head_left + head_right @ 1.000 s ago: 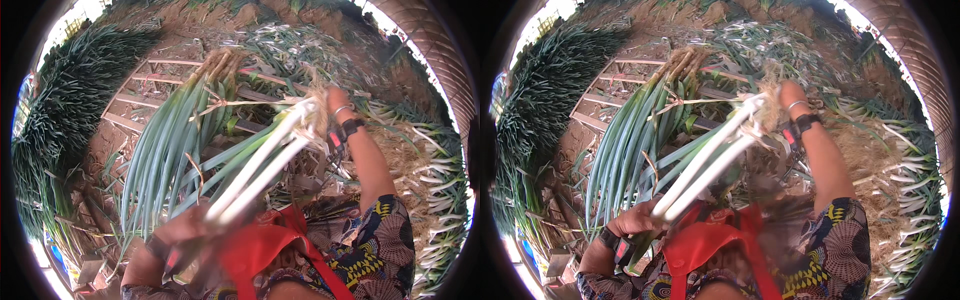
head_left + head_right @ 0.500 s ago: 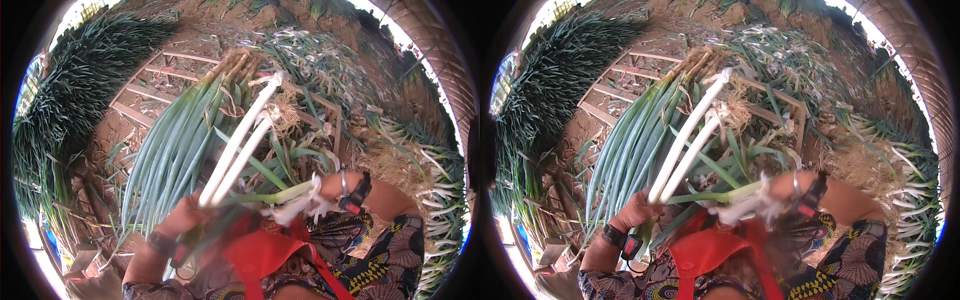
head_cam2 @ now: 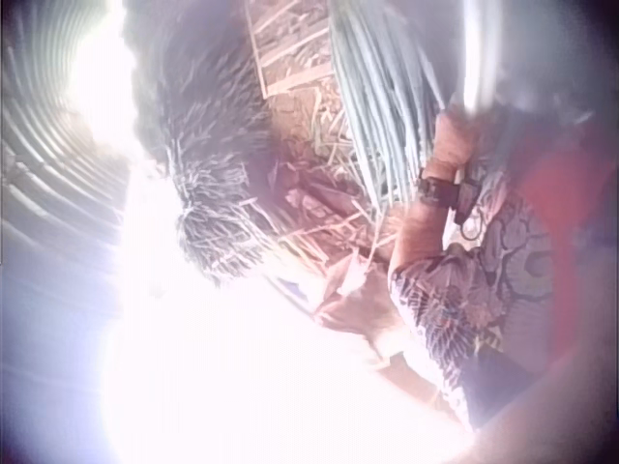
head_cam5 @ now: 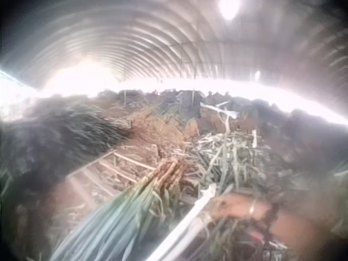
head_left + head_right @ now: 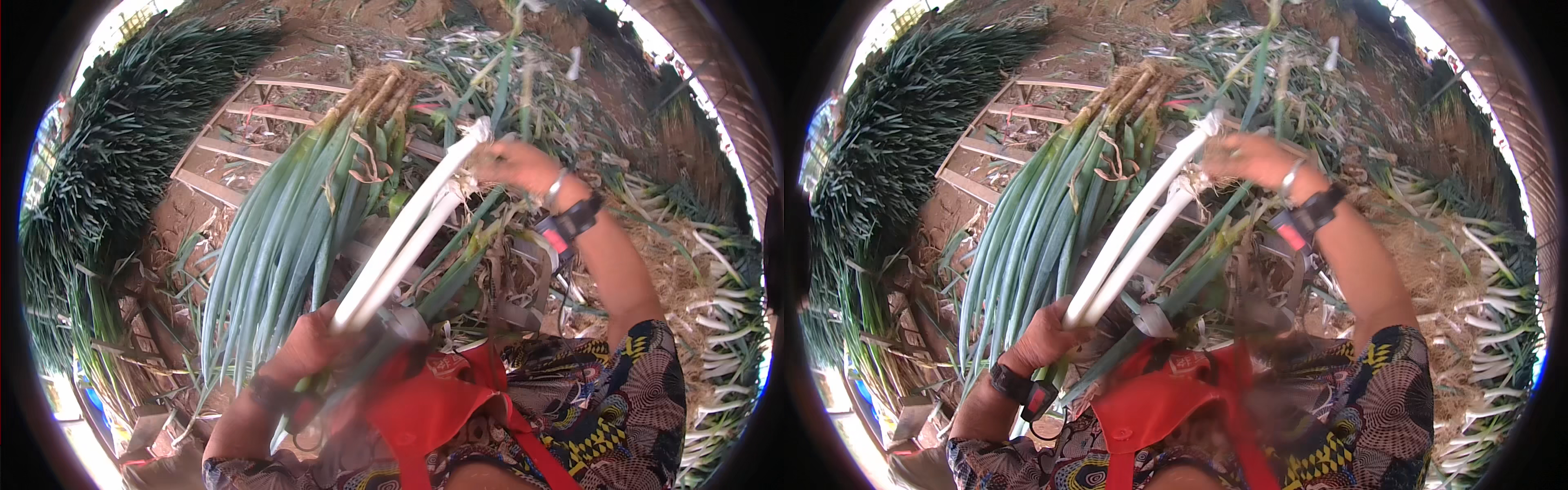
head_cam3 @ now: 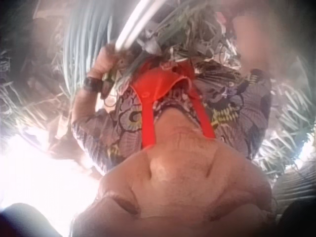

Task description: Trimming roots and peeling the outer layers of harvested leeks using trimming shears.

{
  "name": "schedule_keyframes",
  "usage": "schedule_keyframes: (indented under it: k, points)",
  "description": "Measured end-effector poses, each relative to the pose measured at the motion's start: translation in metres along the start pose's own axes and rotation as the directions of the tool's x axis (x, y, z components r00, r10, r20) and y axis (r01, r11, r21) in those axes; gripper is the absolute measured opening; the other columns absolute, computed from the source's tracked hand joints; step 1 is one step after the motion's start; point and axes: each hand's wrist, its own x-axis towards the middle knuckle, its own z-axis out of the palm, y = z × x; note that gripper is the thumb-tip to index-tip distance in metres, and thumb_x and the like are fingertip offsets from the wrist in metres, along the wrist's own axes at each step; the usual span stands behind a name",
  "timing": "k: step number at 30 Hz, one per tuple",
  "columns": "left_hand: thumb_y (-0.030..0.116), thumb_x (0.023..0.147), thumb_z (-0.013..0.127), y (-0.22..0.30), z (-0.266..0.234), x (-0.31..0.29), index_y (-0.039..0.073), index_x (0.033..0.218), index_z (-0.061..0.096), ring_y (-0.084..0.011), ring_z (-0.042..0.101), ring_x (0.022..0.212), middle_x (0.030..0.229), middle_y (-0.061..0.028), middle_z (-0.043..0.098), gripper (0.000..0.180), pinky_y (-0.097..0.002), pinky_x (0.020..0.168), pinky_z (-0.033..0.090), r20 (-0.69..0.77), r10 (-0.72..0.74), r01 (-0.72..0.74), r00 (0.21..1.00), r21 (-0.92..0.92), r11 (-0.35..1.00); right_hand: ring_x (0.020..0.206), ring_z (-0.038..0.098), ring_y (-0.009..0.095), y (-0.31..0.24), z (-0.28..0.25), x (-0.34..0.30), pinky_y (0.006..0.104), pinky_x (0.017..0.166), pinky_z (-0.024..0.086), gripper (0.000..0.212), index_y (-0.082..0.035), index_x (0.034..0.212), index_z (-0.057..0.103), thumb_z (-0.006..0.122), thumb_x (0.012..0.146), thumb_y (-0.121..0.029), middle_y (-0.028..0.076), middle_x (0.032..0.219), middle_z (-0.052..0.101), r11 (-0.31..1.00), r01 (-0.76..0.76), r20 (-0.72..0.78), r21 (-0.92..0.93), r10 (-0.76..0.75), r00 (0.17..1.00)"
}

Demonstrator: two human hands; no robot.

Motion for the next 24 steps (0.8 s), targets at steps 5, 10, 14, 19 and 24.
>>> schedule_keyframes:
  k: [5, 10, 14, 19, 24]
  points:
    - [0.016, 0.079, 0.074, 0.004, 0.006, 0.002, 0.003, 0.119, 0.057, -0.0078, 0.059, 0.074, 0.089, -0.0031, 0.065, 0.044, -0.0257, 0.065, 0.050, 0.028, 0.074, -0.077, 0.997, 0.160, 0.984, 0.098, 0.061, 0.037, 0.017, 0.065, -0.011, 0.0400, 0.084, 0.047, 0.053, -0.003, 0.109, 0.062, 0.056, 0.088, -0.051, 0.020, 0.101, 0.066, 0.989, 0.119, 0.002, -0.093, -0.119, 0.993]
    - [0.013, 0.076, 0.077, -0.024, 0.015, -0.005, 0.001, 0.122, 0.055, -0.0110, 0.060, 0.087, 0.099, -0.0053, 0.065, 0.053, -0.0274, 0.079, 0.049, 0.070, 0.020, -0.027, 0.997, 0.111, 0.993, 0.084, 0.063, 0.037, 0.058, 0.076, -0.012, 0.0439, 0.076, 0.050, 0.029, -0.003, 0.094, 0.064, 0.053, 0.088, -0.029, 0.017, 0.087, 0.067, 0.820, 0.102, -0.167, -0.564, -0.234, 0.958]
    - [0.015, 0.075, 0.077, -0.012, 0.017, -0.006, 0.000, 0.123, 0.054, -0.0118, 0.059, 0.090, 0.104, -0.0061, 0.064, 0.054, -0.0278, 0.081, 0.048, 0.182, -0.107, 0.065, 0.977, 0.225, 0.972, 0.080, 0.065, 0.036, 0.144, 0.011, -0.019, 0.0455, 0.072, 0.051, 0.018, -0.004, 0.086, 0.065, 0.051, 0.085, -0.015, 0.018, 0.088, 0.067, 0.602, -0.472, -0.504, -0.644, 0.131, 0.854]
    - [0.017, 0.075, 0.077, -0.030, 0.025, -0.003, 0.000, 0.122, 0.054, -0.0133, 0.057, 0.096, 0.108, -0.0070, 0.062, 0.054, -0.0294, 0.085, 0.046, 0.252, -0.029, 0.013, 0.967, 0.067, 0.998, 0.092, 0.062, 0.039, 0.181, -0.055, -0.048, 0.0446, 0.079, 0.050, 0.031, 0.000, 0.111, 0.057, 0.057, 0.081, -0.010, 0.022, 0.101, 0.064, 0.530, -0.626, -0.521, -0.572, 0.355, 0.776]
    - [0.020, 0.075, 0.077, -0.027, 0.039, 0.014, 0.001, 0.116, 0.058, -0.0130, 0.056, 0.096, 0.103, -0.0056, 0.062, 0.049, -0.0306, 0.083, 0.047, 0.291, -0.045, -0.040, 0.956, 0.277, 0.960, 0.114, 0.051, 0.036, 0.093, -0.009, -0.094, 0.0411, 0.097, 0.041, 0.088, -0.007, 0.136, 0.038, 0.082, 0.062, -0.026, 0.021, 0.128, 0.050, 0.951, 0.056, -0.299, -0.304, -0.151, 0.942]
